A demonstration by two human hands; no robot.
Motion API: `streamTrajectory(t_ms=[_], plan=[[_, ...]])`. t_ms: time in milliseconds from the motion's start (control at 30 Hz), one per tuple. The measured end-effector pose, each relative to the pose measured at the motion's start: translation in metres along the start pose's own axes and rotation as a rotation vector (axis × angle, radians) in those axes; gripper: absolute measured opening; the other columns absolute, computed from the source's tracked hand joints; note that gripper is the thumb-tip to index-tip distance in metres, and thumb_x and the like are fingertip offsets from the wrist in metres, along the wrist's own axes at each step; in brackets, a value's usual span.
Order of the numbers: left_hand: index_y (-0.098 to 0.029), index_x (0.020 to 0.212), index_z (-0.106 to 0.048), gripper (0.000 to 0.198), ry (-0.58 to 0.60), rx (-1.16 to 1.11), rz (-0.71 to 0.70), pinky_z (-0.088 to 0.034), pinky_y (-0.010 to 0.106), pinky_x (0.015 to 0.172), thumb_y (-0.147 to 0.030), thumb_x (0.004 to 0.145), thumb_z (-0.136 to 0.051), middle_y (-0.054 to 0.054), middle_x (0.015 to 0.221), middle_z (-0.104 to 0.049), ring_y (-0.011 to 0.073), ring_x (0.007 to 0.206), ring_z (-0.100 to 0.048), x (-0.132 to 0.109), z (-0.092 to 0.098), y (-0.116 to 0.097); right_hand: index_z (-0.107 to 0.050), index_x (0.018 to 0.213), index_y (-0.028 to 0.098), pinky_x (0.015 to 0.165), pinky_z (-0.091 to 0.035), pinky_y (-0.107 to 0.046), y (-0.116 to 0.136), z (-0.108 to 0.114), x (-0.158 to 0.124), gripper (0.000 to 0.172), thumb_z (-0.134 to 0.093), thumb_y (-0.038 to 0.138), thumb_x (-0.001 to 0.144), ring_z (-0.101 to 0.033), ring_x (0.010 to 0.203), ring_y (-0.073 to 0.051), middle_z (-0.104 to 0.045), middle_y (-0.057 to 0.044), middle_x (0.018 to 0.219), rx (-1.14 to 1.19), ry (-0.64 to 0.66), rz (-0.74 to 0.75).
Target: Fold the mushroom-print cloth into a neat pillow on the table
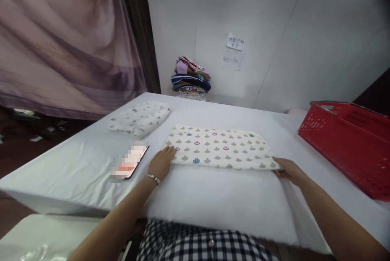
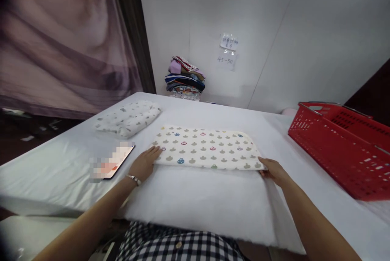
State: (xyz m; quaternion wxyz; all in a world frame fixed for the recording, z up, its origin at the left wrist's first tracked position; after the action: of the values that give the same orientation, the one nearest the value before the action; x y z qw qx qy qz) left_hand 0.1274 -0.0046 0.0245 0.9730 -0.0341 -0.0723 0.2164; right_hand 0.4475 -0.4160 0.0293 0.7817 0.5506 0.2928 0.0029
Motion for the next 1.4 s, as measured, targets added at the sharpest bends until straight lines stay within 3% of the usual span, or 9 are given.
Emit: streamTrajectory(t_ms=[133,467,567,633,700,800,1067,1233,1400], plan=[[-0.019,0.132,-0.046,0.065,-0.007,0.000,-0.012,-0.029,0.038,0.107,0.002,0.072,-0.033,0.006,0.137,-0.047,0.0198,0.130,-0.037,-0.012,0.000,-0.006,-0.062,0.072,0.018,0.046,-0.047,-0.020,-0.001,0.011,-0.012,0.019,-0.069,0.036,0.070,-0.051,0.050,-0.010,-0.059,0.000,0.060,-0.054,-0.137,0.070],[-0.026,0.134,-0.041,0.068,-0.012,0.010,-0.001,-0.026,0.044,0.108,0.001,0.073,-0.033,0.003,0.140,-0.042,0.0188,0.132,-0.033,-0.036,0.000,-0.013,-0.062,0.074,0.021,0.056,-0.052,-0.031,-0.022,0.021,-0.012,0.030,-0.067,0.049,0.066,-0.055,0.049,-0.016,-0.060,-0.004,0.059,-0.268,-0.098,-0.034],[-0.024,0.129,-0.048,0.060,-0.043,0.023,0.068,-0.027,0.046,0.107,-0.004,0.073,-0.038,0.005,0.139,-0.044,0.0222,0.130,-0.035,-0.041,0.008,-0.006,-0.062,0.075,0.021,0.066,-0.052,-0.040,-0.018,0.028,-0.006,0.036,-0.061,0.056,0.068,-0.061,0.064,-0.025,-0.065,-0.010,0.071,-0.588,-0.177,0.080],[-0.022,0.127,-0.050,0.055,-0.065,0.020,0.131,-0.033,0.044,0.103,-0.008,0.075,-0.042,0.008,0.138,-0.046,0.0237,0.127,-0.039,-0.046,0.012,-0.002,-0.062,0.080,0.020,0.079,-0.048,-0.047,-0.013,0.027,-0.006,0.037,-0.059,0.055,0.069,-0.062,0.081,-0.032,-0.065,-0.014,0.086,-0.767,-0.297,0.287],[-0.020,0.127,-0.048,0.053,-0.067,0.004,0.182,-0.037,0.041,0.099,-0.010,0.076,-0.042,0.010,0.137,-0.046,0.0233,0.122,-0.045,-0.050,0.014,0.000,-0.060,0.093,0.019,0.090,-0.042,-0.049,-0.010,0.014,-0.011,0.040,-0.054,0.053,0.073,-0.057,0.098,-0.035,-0.062,-0.016,0.103,-0.835,-0.356,0.557],[-0.022,0.129,-0.046,0.054,-0.038,-0.043,0.252,-0.041,0.037,0.094,-0.009,0.077,-0.040,0.009,0.128,-0.054,0.0216,0.114,-0.053,-0.053,0.013,0.002,-0.055,0.110,0.020,0.099,-0.037,-0.043,-0.007,-0.024,-0.025,0.042,-0.045,0.048,0.081,-0.048,0.114,-0.031,-0.053,-0.013,0.122,-0.856,-0.245,0.815],[-0.019,0.122,-0.053,0.040,-0.095,-0.425,0.592,-0.043,0.034,0.091,-0.020,0.085,-0.036,0.010,0.111,-0.065,0.0203,0.105,-0.058,-0.048,0.020,0.008,-0.045,0.132,0.028,0.111,-0.015,-0.049,-0.005,-0.129,-0.051,0.052,-0.042,0.051,0.085,-0.022,0.135,-0.028,-0.032,-0.002,0.145,-0.972,0.195,0.987],[-0.016,0.106,-0.060,0.039,-0.023,-0.660,0.680,-0.051,0.024,0.066,-0.034,0.091,-0.028,0.008,0.095,-0.069,0.0136,0.074,-0.065,-0.036,0.016,0.014,-0.038,0.137,0.027,0.111,-0.010,-0.050,-0.019,-0.140,-0.045,0.058,-0.039,0.054,0.086,-0.016,0.137,-0.027,-0.024,-0.004,0.148,-1.143,0.259,0.984],[-0.015,0.097,-0.062,0.044,0.032,-0.749,0.736,-0.049,0.022,0.054,-0.046,0.088,-0.033,0.008,0.095,-0.068,0.0137,0.070,-0.064,-0.019,0.010,0.018,-0.030,0.142,0.025,0.111,-0.011,-0.051,-0.005,-0.152,-0.055,0.060,-0.028,0.055,0.090,-0.013,0.137,-0.025,-0.018,-0.003,0.150,-1.228,0.248,1.003]])
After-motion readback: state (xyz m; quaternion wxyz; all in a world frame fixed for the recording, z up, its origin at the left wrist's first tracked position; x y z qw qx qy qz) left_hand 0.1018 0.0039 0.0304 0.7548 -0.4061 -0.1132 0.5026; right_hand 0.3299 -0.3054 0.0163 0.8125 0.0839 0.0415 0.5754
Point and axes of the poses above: each hand's wrist, its own x-axis towards the middle knuckle, its own z-axis out of the back of the hand, y = z × x, the point moved 2 cm from there along x, towards the middle knuckle
